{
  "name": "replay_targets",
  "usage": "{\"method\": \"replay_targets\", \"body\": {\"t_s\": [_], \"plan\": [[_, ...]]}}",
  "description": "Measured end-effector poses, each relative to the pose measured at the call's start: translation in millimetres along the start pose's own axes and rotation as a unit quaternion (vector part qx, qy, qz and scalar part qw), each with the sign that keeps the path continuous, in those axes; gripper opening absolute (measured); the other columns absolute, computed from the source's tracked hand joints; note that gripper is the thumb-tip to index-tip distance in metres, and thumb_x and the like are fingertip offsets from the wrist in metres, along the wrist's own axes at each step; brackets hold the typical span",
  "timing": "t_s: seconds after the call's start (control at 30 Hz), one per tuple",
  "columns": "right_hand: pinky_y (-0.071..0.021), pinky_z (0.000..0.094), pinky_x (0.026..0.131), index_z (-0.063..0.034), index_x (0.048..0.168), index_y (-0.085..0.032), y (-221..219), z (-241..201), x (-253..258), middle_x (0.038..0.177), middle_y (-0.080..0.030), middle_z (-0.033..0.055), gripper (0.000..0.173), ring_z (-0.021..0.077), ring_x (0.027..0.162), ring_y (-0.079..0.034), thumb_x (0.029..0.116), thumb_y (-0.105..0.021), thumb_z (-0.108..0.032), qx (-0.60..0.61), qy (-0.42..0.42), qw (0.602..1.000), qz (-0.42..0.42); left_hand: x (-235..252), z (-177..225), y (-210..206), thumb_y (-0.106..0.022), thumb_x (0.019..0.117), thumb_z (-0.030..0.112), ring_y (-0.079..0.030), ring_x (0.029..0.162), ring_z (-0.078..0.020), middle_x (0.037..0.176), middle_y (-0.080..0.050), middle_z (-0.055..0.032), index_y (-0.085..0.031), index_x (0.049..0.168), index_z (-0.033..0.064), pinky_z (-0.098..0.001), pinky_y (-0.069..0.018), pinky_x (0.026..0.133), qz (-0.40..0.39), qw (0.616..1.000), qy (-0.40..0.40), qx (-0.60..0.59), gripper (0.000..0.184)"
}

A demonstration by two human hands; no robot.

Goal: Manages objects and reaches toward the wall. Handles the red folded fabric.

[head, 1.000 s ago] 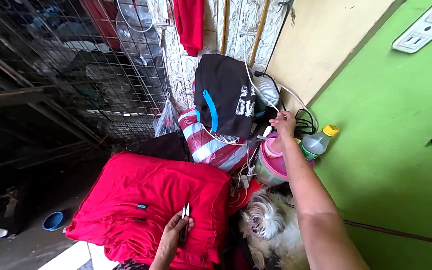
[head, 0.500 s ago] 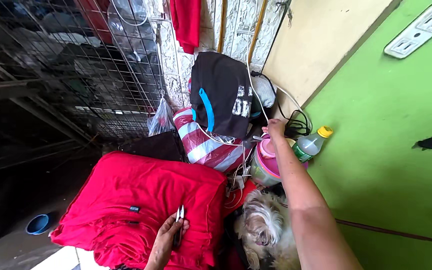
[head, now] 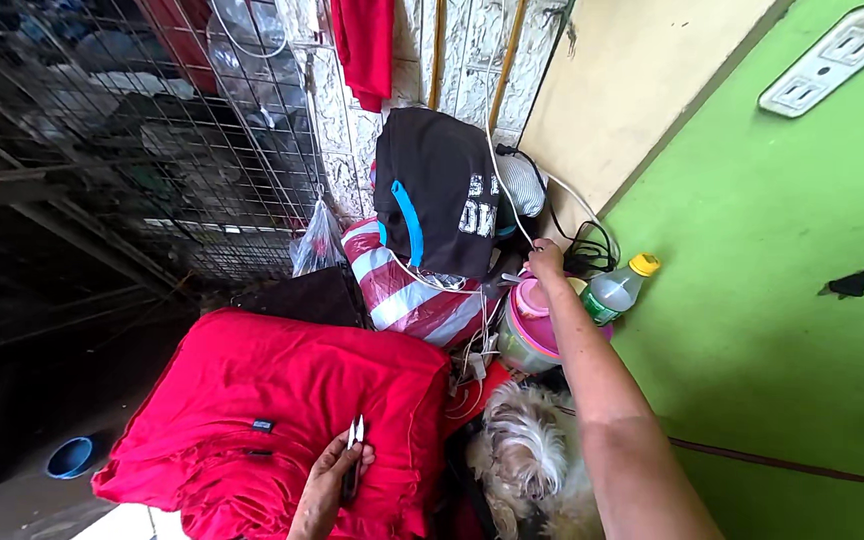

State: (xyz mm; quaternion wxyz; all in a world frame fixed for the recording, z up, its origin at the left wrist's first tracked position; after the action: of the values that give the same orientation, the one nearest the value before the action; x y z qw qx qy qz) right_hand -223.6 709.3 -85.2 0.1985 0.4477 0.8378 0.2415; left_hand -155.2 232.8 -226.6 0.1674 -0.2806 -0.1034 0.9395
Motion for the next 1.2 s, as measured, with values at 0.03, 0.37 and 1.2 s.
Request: {"method": "replay_targets", "body": {"t_s": [0.03,0.37,1.2], "plan": [[-0.0532,0.0528,0.093,0.0043,0.140,-0.053,0.7,0.6,1.6,0.127,-0.061,0.0311,0.042,0.0403,0.107,-0.066,0.0986,-0.051,0.002,0.001,0.003,1.000,-0.003,0.6,-0.1,-0.2,-0.042,0.1043,0.000,-0.071,0.072,-0.0100,0.084,-0.073,-0.0046,-0.053,0.126,-0.0030,-0.0236,-0.0597,0.069,-0.001,1.000,-0.001,0.001,0.024],[-0.0487,0.0643,0.094,0.0065,0.127,-0.056,4.0,-11.5,-12.2,0.119,-0.063,0.0342,0.034,0.0492,0.115,-0.062,0.0940,-0.061,0.002,-0.150,0.032,0.988,-0.026,-6.9,8.1,-1.0,-0.041,0.1049,-0.001,-0.072,0.076,-0.0077,0.084,-0.073,-0.0003,-0.052,0.124,-0.0013,-0.0246,-0.0600,0.074,-0.022,1.000,-0.007,0.021,0.022],[-0.0417,0.0553,0.108,0.0083,0.134,-0.057,2.6,-4.8,-3.6,0.134,-0.059,0.0306,0.036,0.0411,0.130,-0.056,0.1082,-0.040,-0.010,-0.186,0.062,0.979,-0.050,-3.4,1.5,0.4,-0.042,0.1054,0.002,-0.071,0.075,-0.0089,0.086,-0.073,-0.0019,-0.051,0.129,-0.0037,-0.0232,-0.0591,0.072,-0.006,0.999,-0.021,0.040,0.026]]}}
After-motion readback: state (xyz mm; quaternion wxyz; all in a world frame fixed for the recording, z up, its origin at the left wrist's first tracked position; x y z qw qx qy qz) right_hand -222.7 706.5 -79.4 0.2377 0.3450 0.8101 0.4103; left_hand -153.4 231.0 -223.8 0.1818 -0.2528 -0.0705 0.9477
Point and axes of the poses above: each hand's wrist, its own x-axis towards the middle knuckle, its own y-axis out of the back of the hand, z = x × y, the point moved 2 cm from there along x, towards the middle knuckle
